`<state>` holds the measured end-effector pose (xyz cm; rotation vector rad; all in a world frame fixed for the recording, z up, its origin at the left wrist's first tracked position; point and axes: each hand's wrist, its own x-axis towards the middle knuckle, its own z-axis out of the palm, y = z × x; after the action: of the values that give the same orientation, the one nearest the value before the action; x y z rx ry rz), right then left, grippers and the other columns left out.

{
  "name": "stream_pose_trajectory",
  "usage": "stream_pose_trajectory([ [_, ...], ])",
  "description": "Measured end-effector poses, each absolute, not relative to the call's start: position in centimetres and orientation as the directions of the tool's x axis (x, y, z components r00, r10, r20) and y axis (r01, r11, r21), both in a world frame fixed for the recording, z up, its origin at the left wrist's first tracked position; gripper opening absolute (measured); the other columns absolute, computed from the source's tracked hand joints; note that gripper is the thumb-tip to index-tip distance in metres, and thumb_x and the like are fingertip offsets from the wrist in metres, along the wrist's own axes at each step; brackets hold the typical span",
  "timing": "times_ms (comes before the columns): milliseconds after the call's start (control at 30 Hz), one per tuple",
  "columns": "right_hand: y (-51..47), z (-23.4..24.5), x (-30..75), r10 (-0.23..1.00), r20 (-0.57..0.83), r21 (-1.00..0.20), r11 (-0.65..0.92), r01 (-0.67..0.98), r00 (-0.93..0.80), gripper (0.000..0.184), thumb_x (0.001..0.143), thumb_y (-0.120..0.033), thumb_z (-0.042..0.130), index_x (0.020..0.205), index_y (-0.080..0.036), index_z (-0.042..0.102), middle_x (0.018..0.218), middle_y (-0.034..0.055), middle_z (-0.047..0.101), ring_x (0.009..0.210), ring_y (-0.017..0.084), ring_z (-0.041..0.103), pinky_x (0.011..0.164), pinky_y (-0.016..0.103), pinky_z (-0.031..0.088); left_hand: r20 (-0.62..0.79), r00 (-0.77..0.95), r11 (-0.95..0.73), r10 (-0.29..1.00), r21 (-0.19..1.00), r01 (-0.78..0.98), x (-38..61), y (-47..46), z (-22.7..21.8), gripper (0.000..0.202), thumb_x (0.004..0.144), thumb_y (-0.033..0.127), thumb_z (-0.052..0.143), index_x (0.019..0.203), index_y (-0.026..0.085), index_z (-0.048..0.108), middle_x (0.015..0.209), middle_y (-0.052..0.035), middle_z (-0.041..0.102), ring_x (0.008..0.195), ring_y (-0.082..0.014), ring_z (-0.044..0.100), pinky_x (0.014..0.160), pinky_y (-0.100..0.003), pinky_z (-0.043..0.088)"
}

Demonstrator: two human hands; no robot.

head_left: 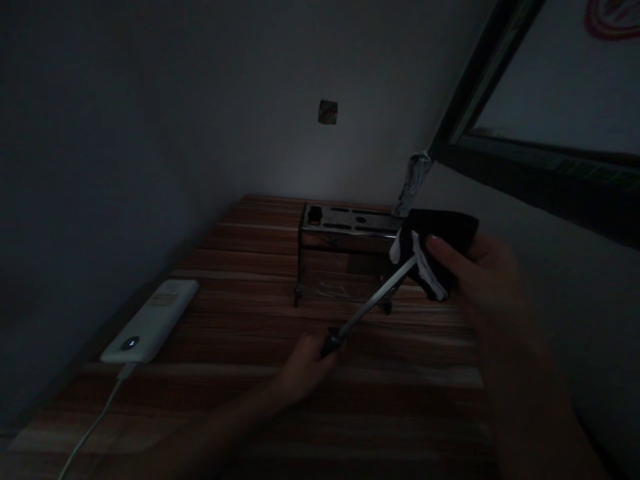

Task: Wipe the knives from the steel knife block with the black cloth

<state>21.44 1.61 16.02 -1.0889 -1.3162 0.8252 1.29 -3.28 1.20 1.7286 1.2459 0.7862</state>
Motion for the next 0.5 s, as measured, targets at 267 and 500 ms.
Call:
stream_pose_trajectory([
  [267, 1.4, 15.3, 19.6, 0.971, 0.209, -0.948, 0.231, 0.220, -0.119, 0.025, 0.063, -0.036, 0.071, 0.074, -0.015, 0.064, 0.062, 0.0013, 0.065, 0.046, 0.013, 0.057, 0.039, 0.022, 0.046, 0.014, 0.270, -0.127, 0.963, 0.906, 0.405, 1.3, -3.2, 1.0, 0.025, 0.079, 0.033, 0.047, 0.070, 0.013, 0.059, 0.062, 0.0005, 0.053, 0.059, -0.0129, 0.048, 0.054, -0.020, 0.035],
  [500, 1.3, 12.8, 16.2, 0.930, 0.180, -0.843, 0.313, 0.437, -0.319, 0.021, 0.068, -0.027, 0.066, 0.083, -0.013, 0.064, 0.076, 0.0034, 0.067, 0.067, 0.017, 0.061, 0.054, 0.025, 0.046, -0.027, 0.154, -0.013, 0.988, 0.968, 0.250, 1.3, -3.1, 1.0, 0.022, 0.076, 0.033, 0.049, 0.070, 0.013, 0.057, 0.060, 0.0019, 0.050, 0.057, -0.0112, 0.045, 0.052, -0.020, 0.035],
])
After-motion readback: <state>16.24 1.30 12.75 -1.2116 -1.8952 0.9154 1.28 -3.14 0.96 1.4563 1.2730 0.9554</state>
